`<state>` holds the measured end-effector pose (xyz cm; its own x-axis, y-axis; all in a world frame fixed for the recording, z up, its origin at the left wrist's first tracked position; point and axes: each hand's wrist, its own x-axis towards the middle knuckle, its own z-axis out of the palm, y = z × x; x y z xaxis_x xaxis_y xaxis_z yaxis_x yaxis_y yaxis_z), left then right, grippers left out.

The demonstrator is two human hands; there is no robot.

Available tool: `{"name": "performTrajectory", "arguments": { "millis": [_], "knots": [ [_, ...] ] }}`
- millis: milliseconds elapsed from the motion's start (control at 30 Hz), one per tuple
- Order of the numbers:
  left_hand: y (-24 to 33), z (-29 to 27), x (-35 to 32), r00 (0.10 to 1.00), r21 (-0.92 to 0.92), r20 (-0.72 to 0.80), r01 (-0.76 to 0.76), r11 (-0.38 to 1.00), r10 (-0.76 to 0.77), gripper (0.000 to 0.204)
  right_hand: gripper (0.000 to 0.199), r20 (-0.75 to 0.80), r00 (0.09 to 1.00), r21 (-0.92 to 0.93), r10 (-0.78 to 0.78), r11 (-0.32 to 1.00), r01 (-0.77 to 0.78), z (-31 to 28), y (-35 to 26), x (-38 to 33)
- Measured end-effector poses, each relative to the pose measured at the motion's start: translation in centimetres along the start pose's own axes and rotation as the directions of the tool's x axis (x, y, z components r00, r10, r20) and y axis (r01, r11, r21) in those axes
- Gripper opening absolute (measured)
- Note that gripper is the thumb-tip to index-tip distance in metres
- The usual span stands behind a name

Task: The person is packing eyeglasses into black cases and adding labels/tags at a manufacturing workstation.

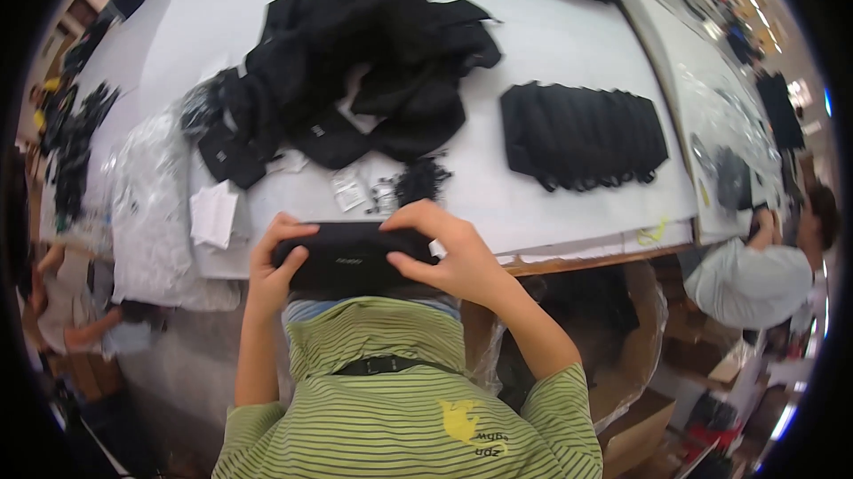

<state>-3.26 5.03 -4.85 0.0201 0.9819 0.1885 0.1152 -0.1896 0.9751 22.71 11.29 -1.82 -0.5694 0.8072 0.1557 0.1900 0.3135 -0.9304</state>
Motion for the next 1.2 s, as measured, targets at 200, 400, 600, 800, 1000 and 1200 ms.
{"name": "performTrajectory", "arguments": {
  "millis": [200, 400, 600, 800, 1000, 1200],
  "knots": [
    [0.6, 0.4, 0.7, 0.942, 0.119, 0.310, 0.097, 0.988, -0.130, 0.017, 0.031, 0.373, 0.896, -0.018, 0.239, 0.968, -0.251, -3.9, 1.4, -1.8],
    [-0.4, 0.5, 0.4, 0.935, 0.152, 0.246, 0.224, 0.963, -0.257, 0.029, 0.035, 0.189, 0.900, -0.067, 0.393, 0.919, -0.388, -10.6, 3.9, -3.9],
    [-3.3, -1.6, -1.6, 0.936, -0.046, 0.105, 0.341, 0.939, -0.335, 0.033, 0.038, -0.643, 0.721, -0.058, 0.258, 0.922, -0.383, -25.7, 6.5, -8.8],
    [-4.5, -0.4, -2.9, 0.855, -0.295, 0.033, 0.502, 0.813, -0.517, 0.033, 0.035, -0.914, 0.304, -0.405, -0.269, 0.660, -0.632, -39.3, 12.4, -12.0],
    [-4.3, 1.0, -3.2, 0.825, -0.337, 0.012, 0.535, 0.775, -0.565, 0.029, 0.032, -0.891, 0.321, -0.451, -0.322, 0.535, -0.715, -42.0, 22.1, -13.2],
    [-3.5, 1.8, -2.4, 0.826, -0.309, 0.046, 0.547, 0.778, -0.562, 0.027, 0.034, -0.909, 0.417, -0.338, 0.005, 0.578, -0.743, -42.5, 25.0, -13.5]
  ]
}}
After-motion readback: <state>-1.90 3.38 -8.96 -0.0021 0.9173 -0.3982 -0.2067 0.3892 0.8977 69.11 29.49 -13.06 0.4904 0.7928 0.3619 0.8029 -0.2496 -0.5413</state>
